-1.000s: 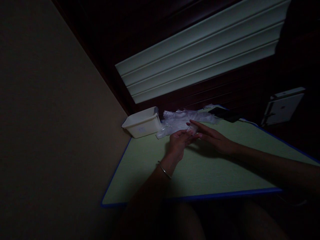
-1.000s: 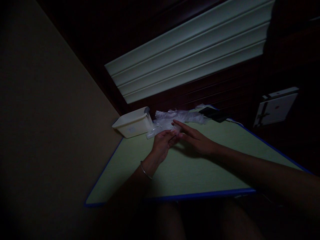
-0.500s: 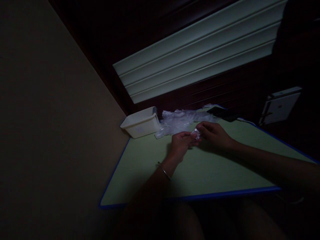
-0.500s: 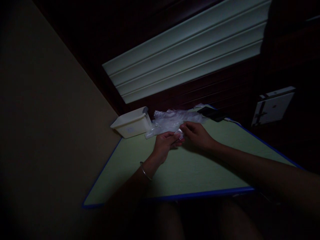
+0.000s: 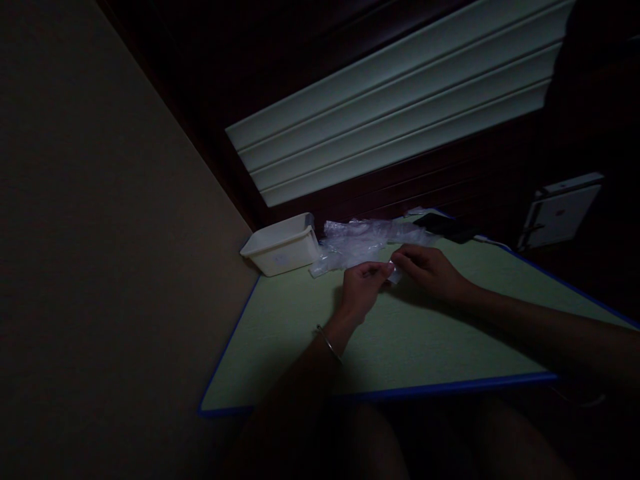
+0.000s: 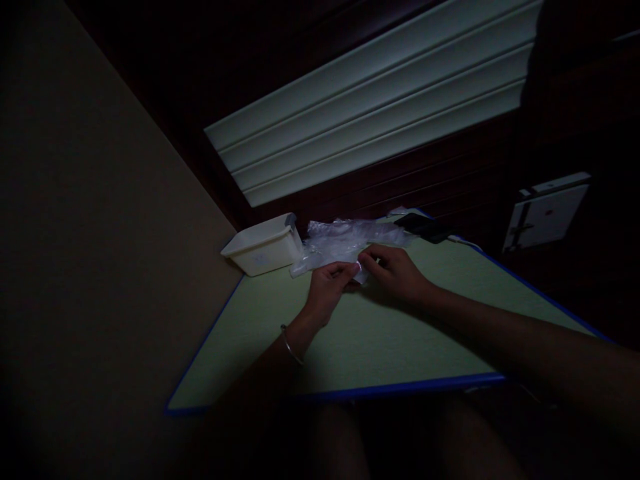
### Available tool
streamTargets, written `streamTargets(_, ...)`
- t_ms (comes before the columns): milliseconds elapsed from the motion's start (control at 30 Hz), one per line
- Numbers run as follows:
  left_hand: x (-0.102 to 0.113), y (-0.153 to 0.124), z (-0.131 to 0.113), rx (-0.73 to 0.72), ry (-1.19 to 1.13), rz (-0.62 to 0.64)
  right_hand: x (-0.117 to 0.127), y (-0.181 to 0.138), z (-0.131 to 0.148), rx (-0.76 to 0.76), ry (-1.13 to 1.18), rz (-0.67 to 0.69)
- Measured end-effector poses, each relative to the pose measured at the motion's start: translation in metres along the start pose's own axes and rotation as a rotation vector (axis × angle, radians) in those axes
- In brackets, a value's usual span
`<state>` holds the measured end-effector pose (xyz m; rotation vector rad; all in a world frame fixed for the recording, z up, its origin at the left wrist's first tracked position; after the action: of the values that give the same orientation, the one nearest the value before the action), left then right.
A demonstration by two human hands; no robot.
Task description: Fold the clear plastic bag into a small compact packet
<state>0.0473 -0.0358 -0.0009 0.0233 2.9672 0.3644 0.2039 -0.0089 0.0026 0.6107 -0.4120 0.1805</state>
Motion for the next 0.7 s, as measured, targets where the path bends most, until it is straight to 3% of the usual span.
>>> streamTargets(133,0.001,0.0,0.001,-0.014,0.038,-0.012,0.0,0.002,-0.002,-0.062,0.055,-0.034)
streamTargets(333,0.003,0.001,-0.001,-0.093,0.108,-0.041,0.003,0.008,-0.005,-0.118,0.331,-0.087)
streamTargets(533,0.006,0.003,0.004,-0.215,0.248,-0.056,0.002,0.007,-0.004,-0.053,0.302,-0.03)
streamTargets(700,0.007,0.002,0.003,-0.275,0.322,-0.042,-0.001,0.007,-0.012,-0.09,0.301,0.001)
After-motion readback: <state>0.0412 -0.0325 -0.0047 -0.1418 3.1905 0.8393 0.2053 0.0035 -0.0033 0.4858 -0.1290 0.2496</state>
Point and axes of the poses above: each hand's wrist, its own y-axis towards the middle knuckle, its own x-axis out of the back of the hand, z = x × y, the point moved 1 cm from there along y, towards the middle knuckle, and after that the axes turned 6 degrees about -x, right-handed, at the moved point
